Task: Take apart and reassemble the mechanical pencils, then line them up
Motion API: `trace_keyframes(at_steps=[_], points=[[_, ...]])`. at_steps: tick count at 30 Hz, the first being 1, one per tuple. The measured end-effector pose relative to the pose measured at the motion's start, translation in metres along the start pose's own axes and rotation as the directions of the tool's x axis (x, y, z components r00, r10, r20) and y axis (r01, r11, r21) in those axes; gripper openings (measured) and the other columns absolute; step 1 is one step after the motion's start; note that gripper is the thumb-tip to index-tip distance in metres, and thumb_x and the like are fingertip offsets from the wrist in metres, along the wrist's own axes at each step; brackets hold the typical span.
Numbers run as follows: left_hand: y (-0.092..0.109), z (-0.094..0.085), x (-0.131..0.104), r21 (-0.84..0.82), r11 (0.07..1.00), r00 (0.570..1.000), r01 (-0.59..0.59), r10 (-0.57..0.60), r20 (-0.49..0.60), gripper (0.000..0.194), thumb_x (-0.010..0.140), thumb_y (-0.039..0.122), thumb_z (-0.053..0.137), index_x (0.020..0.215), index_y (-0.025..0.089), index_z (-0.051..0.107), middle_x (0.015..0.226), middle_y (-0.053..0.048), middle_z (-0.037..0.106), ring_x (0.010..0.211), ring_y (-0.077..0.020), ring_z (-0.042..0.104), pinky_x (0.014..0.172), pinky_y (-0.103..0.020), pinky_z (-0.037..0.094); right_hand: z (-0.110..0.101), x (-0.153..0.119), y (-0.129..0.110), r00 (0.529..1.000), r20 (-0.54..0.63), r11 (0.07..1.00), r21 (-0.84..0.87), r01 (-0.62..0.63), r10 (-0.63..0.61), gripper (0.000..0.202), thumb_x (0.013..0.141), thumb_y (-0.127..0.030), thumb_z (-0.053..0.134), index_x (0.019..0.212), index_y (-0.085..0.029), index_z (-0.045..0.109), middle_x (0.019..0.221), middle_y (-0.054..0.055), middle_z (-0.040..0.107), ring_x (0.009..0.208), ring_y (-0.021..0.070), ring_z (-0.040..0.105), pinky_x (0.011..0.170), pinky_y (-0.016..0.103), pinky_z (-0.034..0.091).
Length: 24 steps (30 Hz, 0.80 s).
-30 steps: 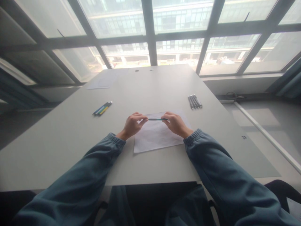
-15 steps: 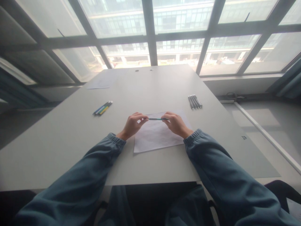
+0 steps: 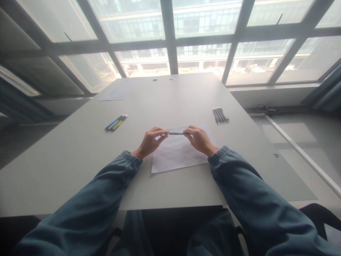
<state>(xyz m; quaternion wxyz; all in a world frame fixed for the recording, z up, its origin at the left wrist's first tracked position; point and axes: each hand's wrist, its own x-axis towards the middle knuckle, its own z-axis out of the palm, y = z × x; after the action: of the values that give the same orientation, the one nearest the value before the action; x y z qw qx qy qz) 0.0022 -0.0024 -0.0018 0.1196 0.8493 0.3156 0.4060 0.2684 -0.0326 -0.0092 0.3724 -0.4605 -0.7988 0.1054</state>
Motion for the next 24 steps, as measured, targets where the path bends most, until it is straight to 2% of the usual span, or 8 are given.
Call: trace_keyframes(at_steps=[3, 6, 10, 16, 24], points=[[-0.0001, 0.0005, 0.0001, -0.001, 1.000, 1.000, -0.018, 0.018, -0.014, 0.018, 0.098, 0.024, 0.061, 0.108, 0.021, 0.075, 0.095, -0.006, 0.075, 0.086, -0.0178, 0.066, 0.082, -0.033, 0.054, 0.0005, -0.0001, 0.0007, 1.000, -0.013, 1.000, 0.002, 0.008, -0.008, 0.015, 0.096, -0.020, 0.060, 0.101, -0.021, 0.074, 0.099, 0.007, 0.073, 0.088, 0.0214, 0.068, 0.082, 0.032, 0.051], [-0.0008, 0.0009, 0.0002, 0.011, 1.000, 0.999, -0.017, 0.018, -0.049, 0.018, 0.094, 0.023, 0.066, 0.110, 0.020, 0.074, 0.092, -0.005, 0.076, 0.081, -0.0166, 0.065, 0.082, -0.033, 0.055, 0.0019, -0.0002, 0.0027, 0.999, -0.024, 0.999, 0.024, 0.038, -0.038, 0.015, 0.096, -0.020, 0.060, 0.101, -0.020, 0.074, 0.098, 0.008, 0.073, 0.087, 0.0213, 0.068, 0.081, 0.032, 0.051], [-0.0004, 0.0009, 0.0003, 0.018, 1.000, 0.996, 0.018, -0.016, -0.092, 0.012, 0.090, 0.024, 0.072, 0.100, 0.020, 0.074, 0.089, -0.004, 0.075, 0.077, -0.0163, 0.065, 0.078, -0.031, 0.056, 0.0032, 0.0000, 0.0046, 0.997, -0.031, 0.996, 0.052, 0.071, -0.069, 0.014, 0.096, -0.020, 0.061, 0.100, -0.021, 0.074, 0.098, 0.008, 0.073, 0.087, 0.0214, 0.068, 0.081, 0.033, 0.051], [-0.0015, 0.0008, 0.0005, 0.036, 0.999, 0.996, 0.016, -0.012, -0.086, 0.005, 0.090, 0.024, 0.072, 0.091, 0.020, 0.073, 0.084, -0.003, 0.074, 0.079, -0.0174, 0.064, 0.078, -0.032, 0.055, 0.0021, 0.0002, 0.0031, 0.995, -0.041, 0.994, 0.063, 0.090, -0.088, 0.014, 0.096, -0.020, 0.060, 0.100, -0.021, 0.074, 0.098, 0.008, 0.073, 0.087, 0.0218, 0.068, 0.081, 0.034, 0.052], [-0.0015, -0.0002, 0.0014, 0.013, 1.000, 0.996, -0.019, 0.020, -0.089, 0.010, 0.092, 0.030, 0.071, 0.091, 0.020, 0.073, 0.083, -0.003, 0.074, 0.076, -0.0167, 0.064, 0.077, -0.031, 0.052, 0.0017, 0.0002, 0.0019, 0.993, -0.055, 0.991, 0.076, 0.108, -0.104, 0.013, 0.096, -0.018, 0.061, 0.099, -0.020, 0.074, 0.097, 0.008, 0.072, 0.087, 0.0212, 0.068, 0.080, 0.034, 0.052]])
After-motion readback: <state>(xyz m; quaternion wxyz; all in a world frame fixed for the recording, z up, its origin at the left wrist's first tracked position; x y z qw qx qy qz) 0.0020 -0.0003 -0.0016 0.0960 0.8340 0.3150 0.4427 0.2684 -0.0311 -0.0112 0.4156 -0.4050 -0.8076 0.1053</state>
